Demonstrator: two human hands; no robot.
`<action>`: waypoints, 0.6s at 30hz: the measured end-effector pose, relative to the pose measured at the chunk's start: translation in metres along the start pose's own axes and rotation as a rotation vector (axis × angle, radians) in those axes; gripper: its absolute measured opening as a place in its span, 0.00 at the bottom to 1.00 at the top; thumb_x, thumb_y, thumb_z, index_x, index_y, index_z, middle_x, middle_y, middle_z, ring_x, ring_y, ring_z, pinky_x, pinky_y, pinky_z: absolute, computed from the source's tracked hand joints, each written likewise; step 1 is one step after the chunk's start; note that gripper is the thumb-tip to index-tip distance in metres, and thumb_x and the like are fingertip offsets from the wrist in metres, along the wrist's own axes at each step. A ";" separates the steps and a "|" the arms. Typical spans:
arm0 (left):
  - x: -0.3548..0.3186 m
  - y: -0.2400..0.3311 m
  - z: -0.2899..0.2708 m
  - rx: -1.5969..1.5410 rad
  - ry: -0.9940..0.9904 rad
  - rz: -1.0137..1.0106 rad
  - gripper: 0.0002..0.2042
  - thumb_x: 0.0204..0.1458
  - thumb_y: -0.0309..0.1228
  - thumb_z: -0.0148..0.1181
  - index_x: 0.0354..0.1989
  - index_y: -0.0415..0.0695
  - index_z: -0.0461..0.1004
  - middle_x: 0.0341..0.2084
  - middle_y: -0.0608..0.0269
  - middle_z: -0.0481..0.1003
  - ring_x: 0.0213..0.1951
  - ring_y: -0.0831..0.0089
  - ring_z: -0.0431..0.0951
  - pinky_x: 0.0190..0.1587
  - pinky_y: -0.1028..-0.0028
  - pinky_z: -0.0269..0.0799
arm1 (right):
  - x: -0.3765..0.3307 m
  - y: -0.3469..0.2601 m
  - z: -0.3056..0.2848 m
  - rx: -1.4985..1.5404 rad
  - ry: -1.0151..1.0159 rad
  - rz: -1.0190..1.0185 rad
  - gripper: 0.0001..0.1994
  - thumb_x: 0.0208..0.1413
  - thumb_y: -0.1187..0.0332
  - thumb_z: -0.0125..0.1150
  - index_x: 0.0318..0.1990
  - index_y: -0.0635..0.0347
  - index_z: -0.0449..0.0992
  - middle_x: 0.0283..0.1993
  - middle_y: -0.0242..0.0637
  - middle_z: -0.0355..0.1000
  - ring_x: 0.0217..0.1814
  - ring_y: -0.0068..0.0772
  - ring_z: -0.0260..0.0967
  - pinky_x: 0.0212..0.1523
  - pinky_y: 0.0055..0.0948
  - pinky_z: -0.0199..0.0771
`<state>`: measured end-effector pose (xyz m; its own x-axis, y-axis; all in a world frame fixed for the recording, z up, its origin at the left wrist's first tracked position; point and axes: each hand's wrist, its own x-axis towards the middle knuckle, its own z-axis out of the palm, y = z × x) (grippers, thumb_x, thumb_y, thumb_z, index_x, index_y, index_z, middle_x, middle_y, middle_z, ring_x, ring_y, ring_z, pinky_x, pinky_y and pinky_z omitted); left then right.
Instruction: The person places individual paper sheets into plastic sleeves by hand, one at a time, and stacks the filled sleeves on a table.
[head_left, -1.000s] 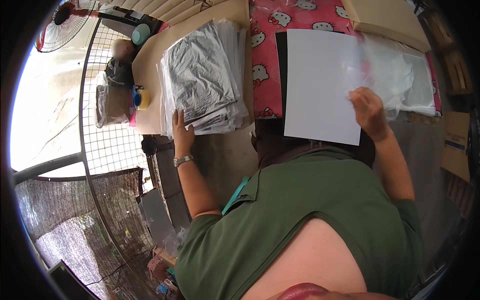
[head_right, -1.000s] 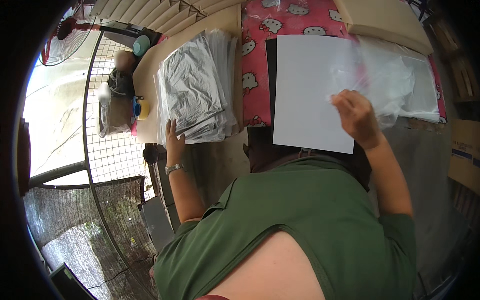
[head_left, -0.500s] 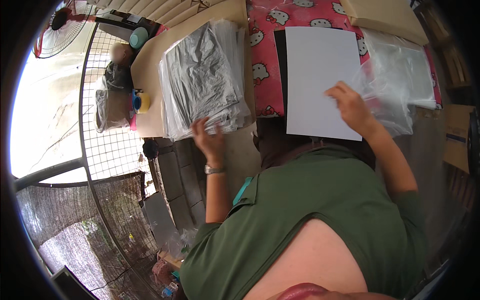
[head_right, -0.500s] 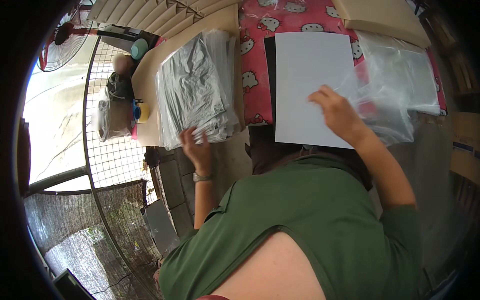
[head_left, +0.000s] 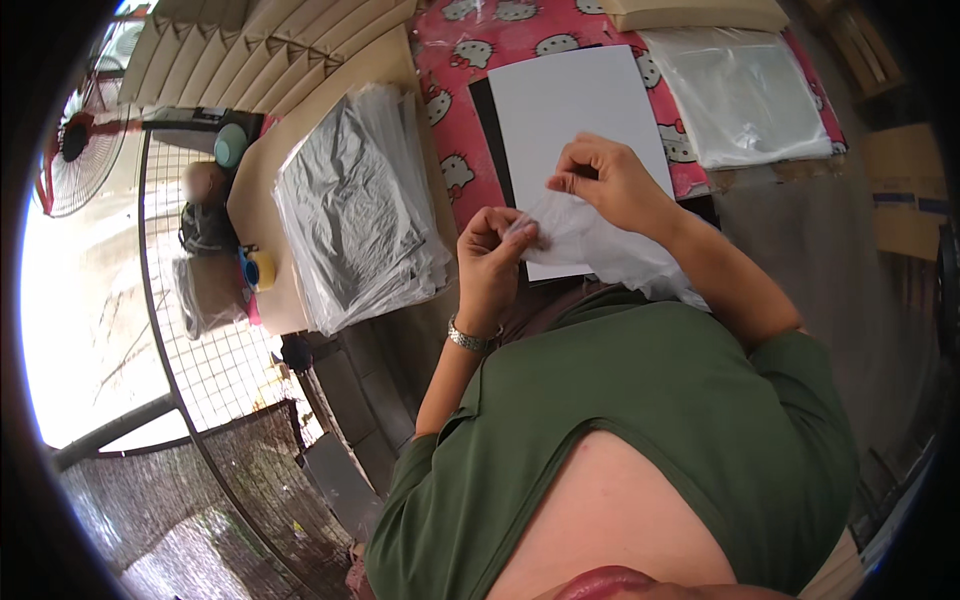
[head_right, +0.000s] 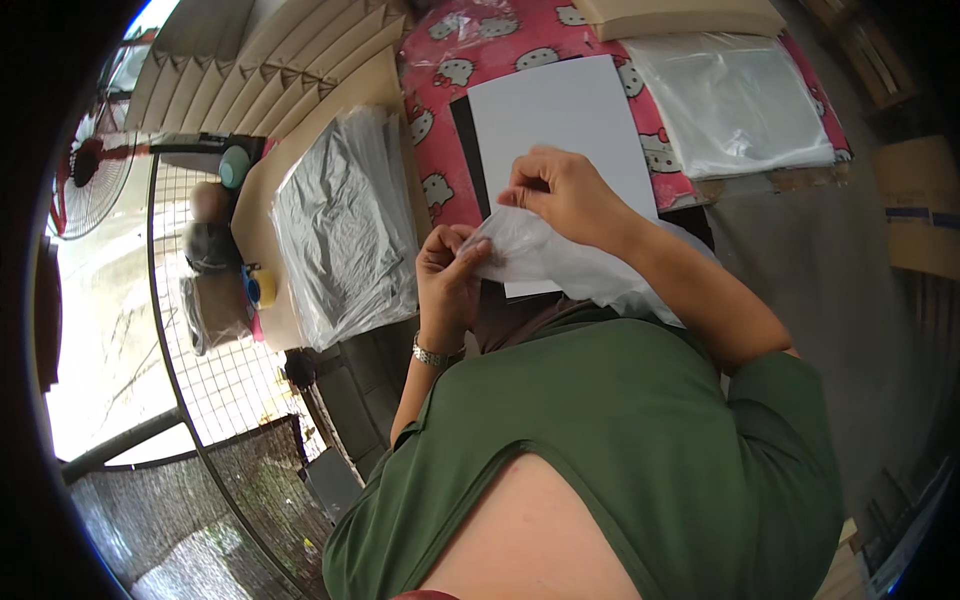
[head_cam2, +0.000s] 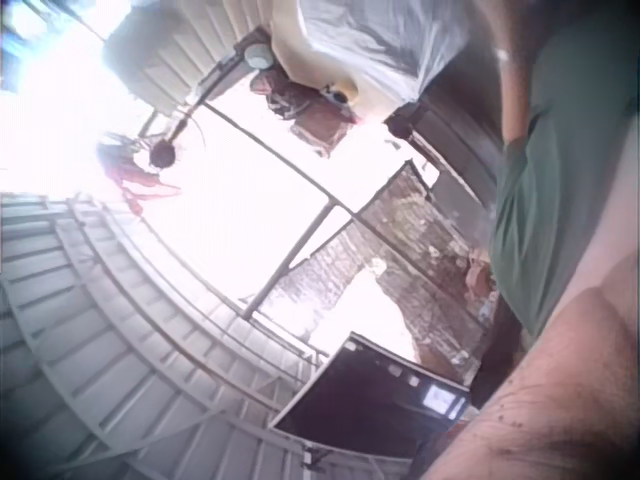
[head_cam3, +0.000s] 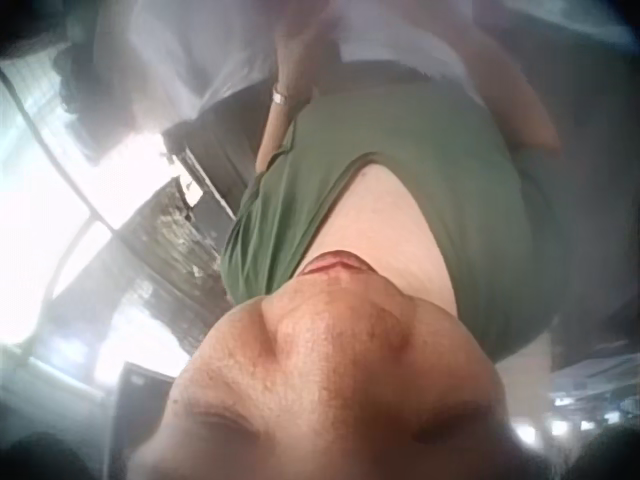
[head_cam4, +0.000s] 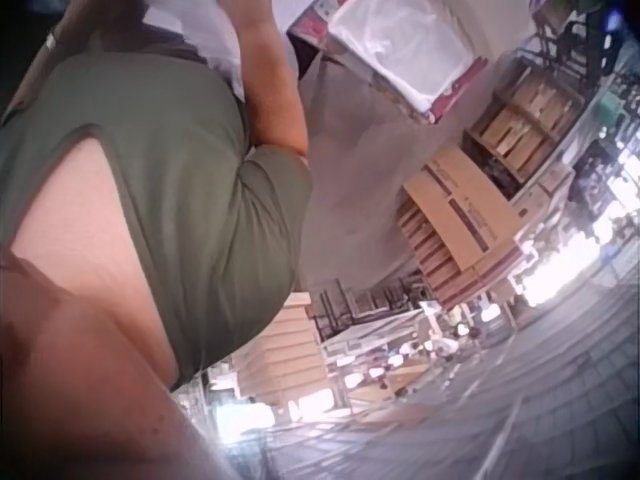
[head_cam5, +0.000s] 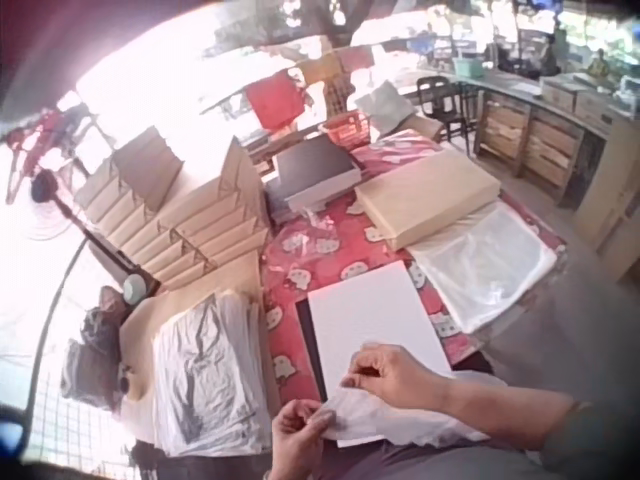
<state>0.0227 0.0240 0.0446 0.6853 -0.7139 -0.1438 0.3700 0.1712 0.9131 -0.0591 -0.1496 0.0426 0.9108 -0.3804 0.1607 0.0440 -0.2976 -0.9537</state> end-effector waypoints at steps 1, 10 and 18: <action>-0.002 0.000 0.005 0.001 -0.042 -0.052 0.10 0.47 0.20 0.60 0.23 0.43 0.63 0.25 0.68 0.72 0.25 0.84 0.68 0.32 0.83 0.64 | 0.000 0.005 -0.004 0.231 -0.005 0.152 0.08 0.54 0.70 0.58 0.28 0.64 0.68 0.27 0.30 0.68 0.27 0.16 0.62 0.28 0.18 0.62; 0.016 0.012 0.008 -0.024 0.038 0.011 0.06 0.50 0.21 0.58 0.36 0.38 0.69 0.27 0.67 0.73 0.29 0.81 0.71 0.38 0.80 0.68 | -0.003 0.007 -0.013 0.171 -0.247 0.272 0.06 0.56 0.67 0.56 0.34 0.60 0.71 0.30 0.31 0.70 0.36 0.19 0.67 0.41 0.20 0.65; 0.015 0.015 -0.005 -0.027 -0.098 -0.148 0.06 0.53 0.29 0.56 0.32 0.40 0.69 0.27 0.69 0.73 0.29 0.83 0.71 0.35 0.83 0.67 | 0.007 -0.001 -0.028 0.753 -0.422 0.515 0.12 0.60 0.57 0.48 0.35 0.57 0.68 0.28 0.28 0.67 0.19 0.16 0.57 0.23 0.16 0.59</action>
<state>0.0420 0.0193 0.0540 0.5579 -0.7955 -0.2366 0.4800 0.0768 0.8739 -0.0637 -0.1762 0.0518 0.9567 0.0782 -0.2805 -0.2808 0.5027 -0.8176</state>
